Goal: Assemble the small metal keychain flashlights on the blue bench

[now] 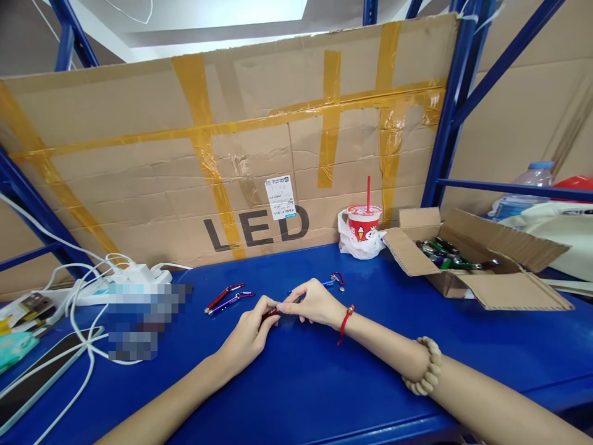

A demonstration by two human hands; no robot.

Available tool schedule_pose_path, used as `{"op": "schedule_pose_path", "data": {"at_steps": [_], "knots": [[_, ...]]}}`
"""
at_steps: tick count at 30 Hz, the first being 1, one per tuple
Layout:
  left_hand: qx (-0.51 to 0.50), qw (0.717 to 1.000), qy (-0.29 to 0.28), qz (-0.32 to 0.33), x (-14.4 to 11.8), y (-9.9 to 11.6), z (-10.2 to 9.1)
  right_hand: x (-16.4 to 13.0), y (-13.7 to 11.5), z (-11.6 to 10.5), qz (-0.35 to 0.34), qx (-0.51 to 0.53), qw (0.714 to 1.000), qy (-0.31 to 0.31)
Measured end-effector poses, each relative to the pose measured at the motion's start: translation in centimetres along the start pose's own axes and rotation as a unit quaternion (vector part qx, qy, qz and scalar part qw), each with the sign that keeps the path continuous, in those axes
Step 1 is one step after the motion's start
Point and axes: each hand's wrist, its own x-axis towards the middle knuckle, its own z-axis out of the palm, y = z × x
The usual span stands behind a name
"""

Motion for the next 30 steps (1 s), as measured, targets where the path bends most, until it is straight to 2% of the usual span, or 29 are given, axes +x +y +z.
{"op": "schedule_pose_path", "data": {"at_steps": [4, 9, 13, 19, 24, 27, 30], "knots": [[0.003, 1.0, -0.002, 0.007, 0.12, 0.02, -0.05, 0.08, 0.07, -0.06, -0.001, 0.025, 1.0, -0.018], [0.002, 0.999, 0.011, 0.03, 0.45, -0.17, 0.15, 0.3, 0.18, -0.23, -0.04, -0.007, 0.999, 0.0], [0.012, 1.0, 0.015, 0.018, 0.54, -0.04, 0.21, 0.31, -0.05, -0.38, -0.071, -0.034, 0.997, 0.018], [0.028, 0.999, 0.014, -0.009, 0.51, 0.44, 0.13, 0.26, -0.38, -0.49, -0.081, -0.061, 0.994, 0.051], [0.037, 0.999, 0.015, -0.021, 0.43, 0.66, 0.09, 0.32, -0.31, -0.5, -0.087, -0.057, 0.993, 0.047], [0.033, 0.999, 0.028, -0.032, 0.46, 0.6, 0.08, 0.39, -0.31, -0.67, -0.114, -0.055, 0.991, 0.041], [0.028, 0.998, 0.045, -0.04, 0.52, 0.37, 0.12, 0.3, -0.38, -0.89, -0.178, -0.099, 0.978, 0.033]]}}
